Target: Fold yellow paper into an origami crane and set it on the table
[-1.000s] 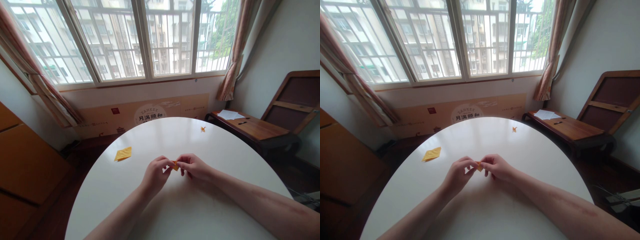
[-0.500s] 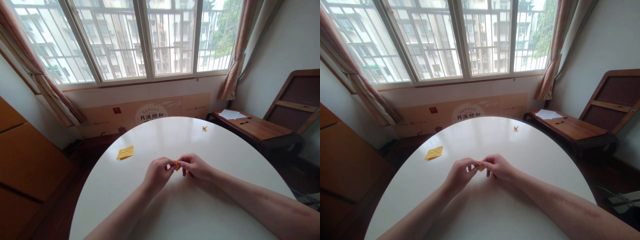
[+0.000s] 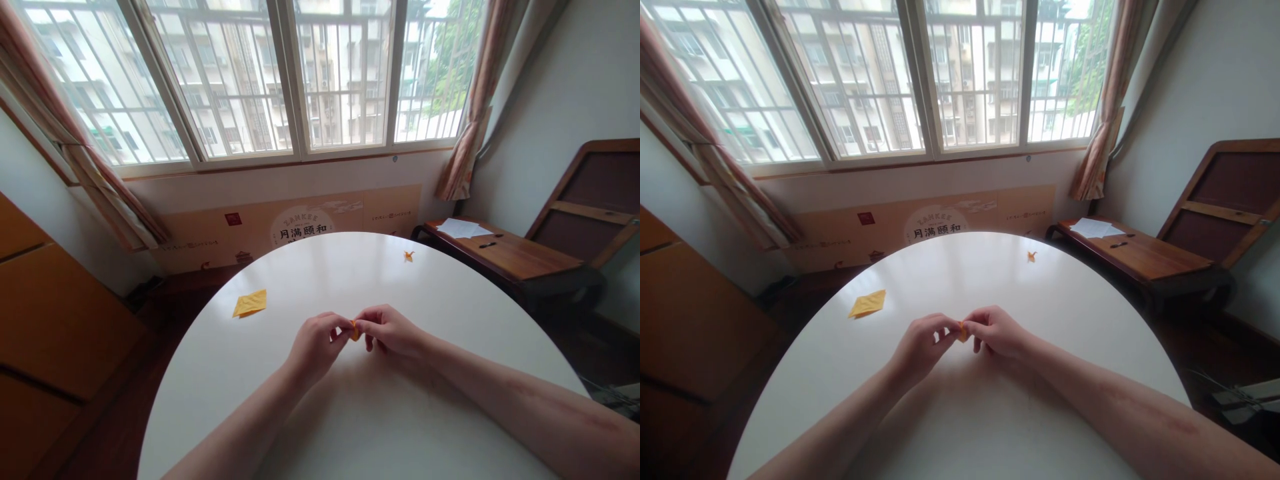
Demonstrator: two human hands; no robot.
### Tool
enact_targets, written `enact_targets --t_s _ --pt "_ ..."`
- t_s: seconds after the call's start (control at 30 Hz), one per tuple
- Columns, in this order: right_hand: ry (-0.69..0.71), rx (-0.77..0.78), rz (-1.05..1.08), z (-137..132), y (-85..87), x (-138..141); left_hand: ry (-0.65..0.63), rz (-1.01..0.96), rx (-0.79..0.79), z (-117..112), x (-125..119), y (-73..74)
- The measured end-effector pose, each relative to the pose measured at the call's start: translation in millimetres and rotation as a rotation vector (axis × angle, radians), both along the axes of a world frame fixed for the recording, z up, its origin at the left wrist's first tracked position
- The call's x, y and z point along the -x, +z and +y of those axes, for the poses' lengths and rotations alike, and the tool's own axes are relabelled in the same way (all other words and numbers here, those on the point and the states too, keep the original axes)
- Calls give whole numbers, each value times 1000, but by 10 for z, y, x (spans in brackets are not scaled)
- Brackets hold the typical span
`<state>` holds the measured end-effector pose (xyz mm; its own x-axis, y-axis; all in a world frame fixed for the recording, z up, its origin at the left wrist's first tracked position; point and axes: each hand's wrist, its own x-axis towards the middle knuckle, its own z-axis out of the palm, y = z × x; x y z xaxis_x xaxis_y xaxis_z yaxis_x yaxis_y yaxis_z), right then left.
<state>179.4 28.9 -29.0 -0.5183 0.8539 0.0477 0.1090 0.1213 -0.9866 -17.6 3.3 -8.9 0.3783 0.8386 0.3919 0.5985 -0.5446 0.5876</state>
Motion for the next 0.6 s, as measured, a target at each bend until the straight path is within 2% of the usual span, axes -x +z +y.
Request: enact_targets --t_s 0.6 --pt "1 -5 -17 -28 35 -7 -3 -3 -3 -19 -13 -3"
